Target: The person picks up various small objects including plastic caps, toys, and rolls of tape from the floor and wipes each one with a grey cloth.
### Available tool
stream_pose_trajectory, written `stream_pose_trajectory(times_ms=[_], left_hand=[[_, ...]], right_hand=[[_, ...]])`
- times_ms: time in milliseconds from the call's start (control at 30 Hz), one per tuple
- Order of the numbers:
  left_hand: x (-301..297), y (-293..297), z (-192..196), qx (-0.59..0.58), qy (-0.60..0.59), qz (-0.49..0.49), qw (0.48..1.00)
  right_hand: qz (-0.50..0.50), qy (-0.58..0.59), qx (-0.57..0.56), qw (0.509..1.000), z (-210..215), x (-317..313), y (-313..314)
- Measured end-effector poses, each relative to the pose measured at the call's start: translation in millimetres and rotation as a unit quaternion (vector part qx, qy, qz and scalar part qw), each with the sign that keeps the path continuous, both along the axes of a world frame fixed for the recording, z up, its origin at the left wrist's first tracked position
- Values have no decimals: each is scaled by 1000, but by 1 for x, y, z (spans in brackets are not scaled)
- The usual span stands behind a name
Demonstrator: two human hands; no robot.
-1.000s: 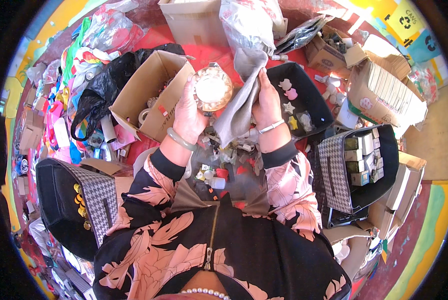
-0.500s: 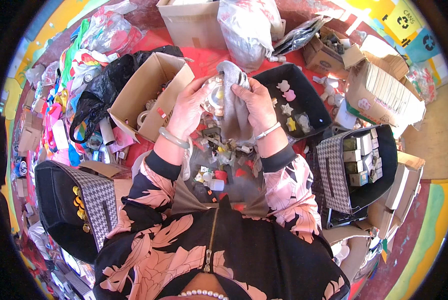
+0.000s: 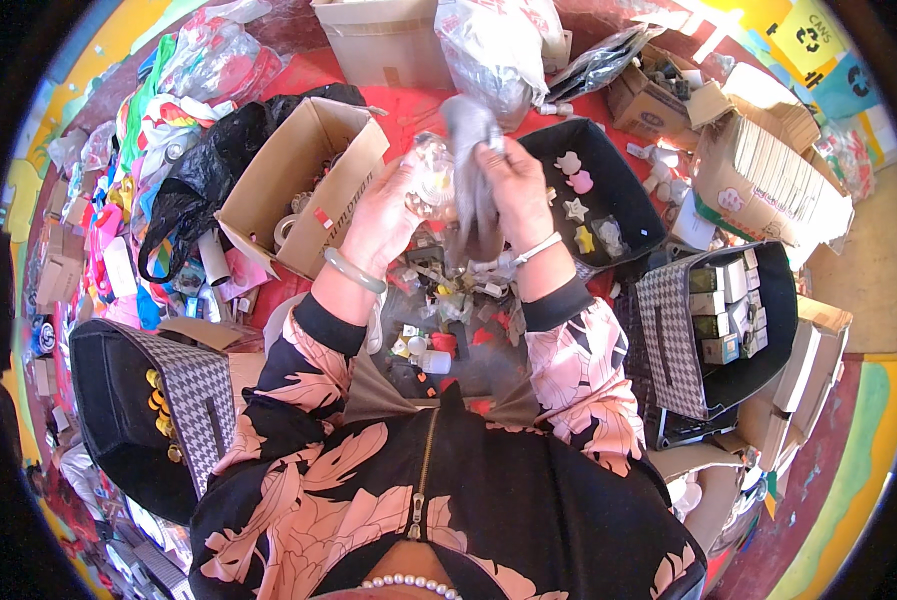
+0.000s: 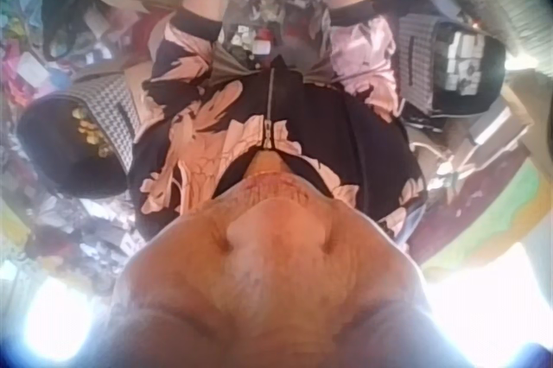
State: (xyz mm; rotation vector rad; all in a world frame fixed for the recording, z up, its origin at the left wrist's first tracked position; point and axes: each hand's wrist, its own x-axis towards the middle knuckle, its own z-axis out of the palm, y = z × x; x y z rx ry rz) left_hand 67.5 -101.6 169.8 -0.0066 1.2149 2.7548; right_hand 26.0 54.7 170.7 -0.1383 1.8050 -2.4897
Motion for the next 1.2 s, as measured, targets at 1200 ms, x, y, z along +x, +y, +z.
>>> stream_pose_trajectory(times_ms=[1200], left_hand=[[-55,-260,-71,30,-38,460,887]], right_hand=[[-50,-178,-153,971,-13,-29,43]])
